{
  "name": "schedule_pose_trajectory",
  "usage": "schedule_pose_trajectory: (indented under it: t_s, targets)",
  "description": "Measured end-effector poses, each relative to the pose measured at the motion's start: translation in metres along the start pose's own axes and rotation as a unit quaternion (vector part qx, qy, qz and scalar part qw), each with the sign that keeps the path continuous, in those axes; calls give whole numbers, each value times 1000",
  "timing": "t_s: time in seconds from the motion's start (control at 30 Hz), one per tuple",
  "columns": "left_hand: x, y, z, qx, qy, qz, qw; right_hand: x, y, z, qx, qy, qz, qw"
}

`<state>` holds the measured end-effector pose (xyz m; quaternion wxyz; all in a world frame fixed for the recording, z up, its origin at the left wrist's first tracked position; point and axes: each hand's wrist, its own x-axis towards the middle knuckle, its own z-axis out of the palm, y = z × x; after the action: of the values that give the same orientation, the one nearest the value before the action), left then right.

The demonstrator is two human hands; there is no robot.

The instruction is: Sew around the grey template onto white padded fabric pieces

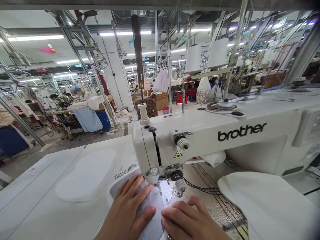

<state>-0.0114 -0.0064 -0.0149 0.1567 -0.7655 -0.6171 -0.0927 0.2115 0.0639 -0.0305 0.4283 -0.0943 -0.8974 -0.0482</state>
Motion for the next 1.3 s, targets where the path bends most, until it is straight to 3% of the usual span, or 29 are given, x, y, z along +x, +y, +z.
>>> schedule_pose_trajectory:
  t_s: [0.37,0.5,0.73,0.87,1.13,1.3]
  targets:
    - [-6,-3,11,-17,14,-28,999,0,5,-2,2,-48,-8,999]
    - [-3,-1,9,-15,38,-15,999,2,5,-1,8,-27,-4,1000]
    - [9,11,-15,-199,-12,88,976,1,6,1,2,-29,3,1000]
    - [11,11,-19,-209,-25,72,975,3,7,-1,-3,-49,26,998]
    - [12,8,-6,-216,16,29,976,7,9,-11,11,-100,69,993]
    - [9,7,-15,-243,-38,5,969,6,11,-8,-2,-116,75,990]
